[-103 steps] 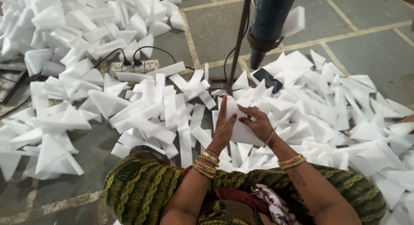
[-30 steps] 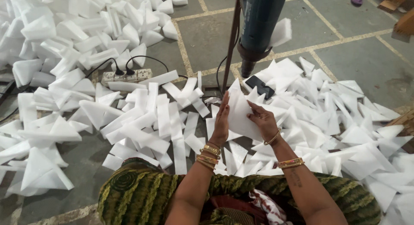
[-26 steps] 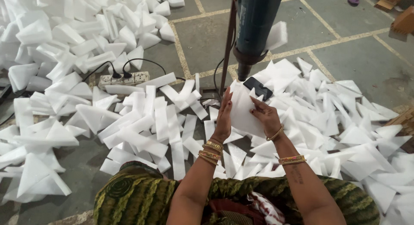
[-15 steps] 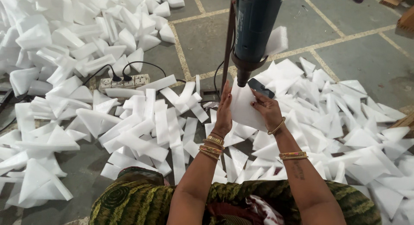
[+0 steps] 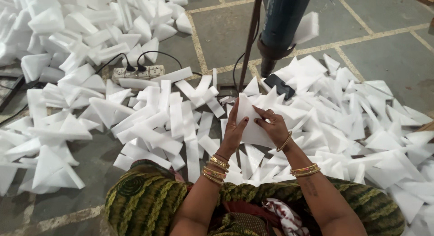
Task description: The person sits on the floor and repeatedly picks up white triangular foam pieces. They fold each piece in half by hand and place the folded items into a large blue plastic bag. The process is repetitive, involving picking, folding, and bagging the foam pieces one by one.
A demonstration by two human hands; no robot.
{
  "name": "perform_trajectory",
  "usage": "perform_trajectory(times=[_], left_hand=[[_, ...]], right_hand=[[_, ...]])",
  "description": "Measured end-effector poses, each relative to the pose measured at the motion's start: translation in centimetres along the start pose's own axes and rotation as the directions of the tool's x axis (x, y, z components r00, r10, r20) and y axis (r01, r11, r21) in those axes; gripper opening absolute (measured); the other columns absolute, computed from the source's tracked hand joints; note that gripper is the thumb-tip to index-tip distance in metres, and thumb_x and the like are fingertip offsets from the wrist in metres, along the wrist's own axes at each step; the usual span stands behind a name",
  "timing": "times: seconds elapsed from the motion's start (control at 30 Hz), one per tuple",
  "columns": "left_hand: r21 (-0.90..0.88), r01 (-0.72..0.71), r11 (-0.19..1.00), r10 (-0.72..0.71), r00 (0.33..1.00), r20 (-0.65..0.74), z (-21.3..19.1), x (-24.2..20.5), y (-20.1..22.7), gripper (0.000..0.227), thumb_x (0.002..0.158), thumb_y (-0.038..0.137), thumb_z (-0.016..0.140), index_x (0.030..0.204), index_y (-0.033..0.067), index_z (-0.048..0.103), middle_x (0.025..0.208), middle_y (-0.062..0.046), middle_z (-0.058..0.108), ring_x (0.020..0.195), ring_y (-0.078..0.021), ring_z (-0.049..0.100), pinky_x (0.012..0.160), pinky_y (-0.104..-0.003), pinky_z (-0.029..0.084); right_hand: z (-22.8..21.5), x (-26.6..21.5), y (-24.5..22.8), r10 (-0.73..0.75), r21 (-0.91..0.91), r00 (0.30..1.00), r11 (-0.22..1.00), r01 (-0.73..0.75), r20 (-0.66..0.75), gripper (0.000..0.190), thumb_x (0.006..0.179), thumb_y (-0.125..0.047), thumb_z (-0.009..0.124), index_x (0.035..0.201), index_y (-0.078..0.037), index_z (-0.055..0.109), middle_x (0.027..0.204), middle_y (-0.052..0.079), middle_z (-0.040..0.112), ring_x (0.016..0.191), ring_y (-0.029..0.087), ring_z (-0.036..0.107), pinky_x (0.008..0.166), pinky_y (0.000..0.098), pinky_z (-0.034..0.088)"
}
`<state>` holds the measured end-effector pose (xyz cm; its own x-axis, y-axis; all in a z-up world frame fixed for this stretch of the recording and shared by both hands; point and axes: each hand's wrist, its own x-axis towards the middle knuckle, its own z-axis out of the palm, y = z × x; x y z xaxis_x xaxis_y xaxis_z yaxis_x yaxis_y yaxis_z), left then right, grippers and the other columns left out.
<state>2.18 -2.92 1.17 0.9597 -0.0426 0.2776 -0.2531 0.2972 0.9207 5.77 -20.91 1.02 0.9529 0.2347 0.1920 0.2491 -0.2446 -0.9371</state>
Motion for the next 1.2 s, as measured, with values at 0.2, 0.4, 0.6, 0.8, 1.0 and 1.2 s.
perform_trajectory(times=[0.2, 0.4, 0.6, 0.8, 1.0, 1.2], left_hand=[[0.190, -0.064, 0.980, 0.072, 0.997, -0.035, -0.6, -2.4, 0.6, 0.063, 0.107, 0.008, 0.048, 0.165, 0.0147, 0.024, 0.172, -0.009, 0.026, 0.155, -0.0232, 0.031, 0.123, -0.034, 0.030], [0.178, -0.107, 0.978, 0.124, 0.988, -0.090, -1.3, -3.4, 0.2, 0.059, 0.110, 0.010, 0.045, 0.165, 0.0145, 0.026, 0.171, -0.008, 0.029, 0.156, -0.0238, 0.031, 0.123, -0.035, 0.031], [0.131, -0.052, 0.990, 0.065, 0.993, -0.095, -2.7, -3.8, 0.8, 0.054, 0.114, 0.036, 0.030, 0.164, 0.0143, 0.029, 0.172, -0.009, 0.028, 0.158, -0.0254, 0.026, 0.127, -0.037, 0.024], [0.099, -0.040, 0.994, 0.046, 0.997, -0.057, -3.1, -3.6, 1.5, 0.063, 0.112, 0.047, 0.021, 0.165, 0.0135, 0.023, 0.173, -0.008, 0.022, 0.160, -0.0245, 0.018, 0.129, -0.038, 0.016], [0.202, -0.106, 0.974, 0.116, 0.993, -0.038, -4.1, -3.7, 1.1, 0.055, 0.115, 0.037, 0.027, 0.164, 0.0132, 0.026, 0.173, -0.007, 0.025, 0.161, -0.0264, 0.019, 0.130, -0.039, 0.018], [0.336, -0.179, 0.925, 0.189, 0.982, 0.002, -4.9, -3.7, 0.7, 0.051, 0.115, 0.029, 0.033, 0.163, 0.0142, 0.030, 0.171, -0.008, 0.030, 0.160, -0.0280, 0.024, 0.130, -0.039, 0.021]], right_hand=[[1.7, -1.0, -0.6, 0.003, 0.068, 0.999, 0.998, -0.006, 0.047, 0.052, 0.087, 0.002, 0.073, 0.137, -0.010, 0.067, 0.095, 0.003, 0.064, 0.087, 0.011, 0.055, 0.082, 0.0263, 0.051], [3.1, -1.4, -0.8, -0.025, 0.045, 0.997, 0.999, 0.021, 0.074, 0.051, 0.089, 0.001, 0.074, 0.139, -0.009, 0.067, 0.093, 0.005, 0.059, 0.089, 0.013, 0.051, 0.084, 0.0274, 0.048], [4.0, -1.2, -0.2, -0.016, 0.063, 0.995, 0.998, 0.010, 0.094, 0.048, 0.090, -0.003, 0.073, 0.138, -0.005, 0.066, 0.110, 0.008, 0.075, 0.102, 0.015, 0.060, 0.095, 0.0278, 0.048], [4.1, -1.0, -0.1, 0.022, 0.116, 0.995, 0.993, -0.034, 0.102, 0.049, 0.090, -0.004, 0.072, 0.138, -0.006, 0.064, 0.116, 0.010, 0.072, 0.106, 0.015, 0.062, 0.096, 0.0286, 0.049], [4.9, -1.4, 0.1, 0.028, 0.085, 0.991, 0.996, -0.039, 0.132, 0.050, 0.089, -0.003, 0.072, 0.138, -0.008, 0.065, 0.108, 0.005, 0.067, 0.099, 0.014, 0.058, 0.093, 0.0270, 0.049], [5.0, -2.1, 0.1, 0.007, 0.055, 0.987, 0.998, -0.017, 0.163, 0.051, 0.089, 0.000, 0.075, 0.139, -0.012, 0.068, 0.096, 0.004, 0.060, 0.088, 0.013, 0.053, 0.085, 0.0280, 0.049]])
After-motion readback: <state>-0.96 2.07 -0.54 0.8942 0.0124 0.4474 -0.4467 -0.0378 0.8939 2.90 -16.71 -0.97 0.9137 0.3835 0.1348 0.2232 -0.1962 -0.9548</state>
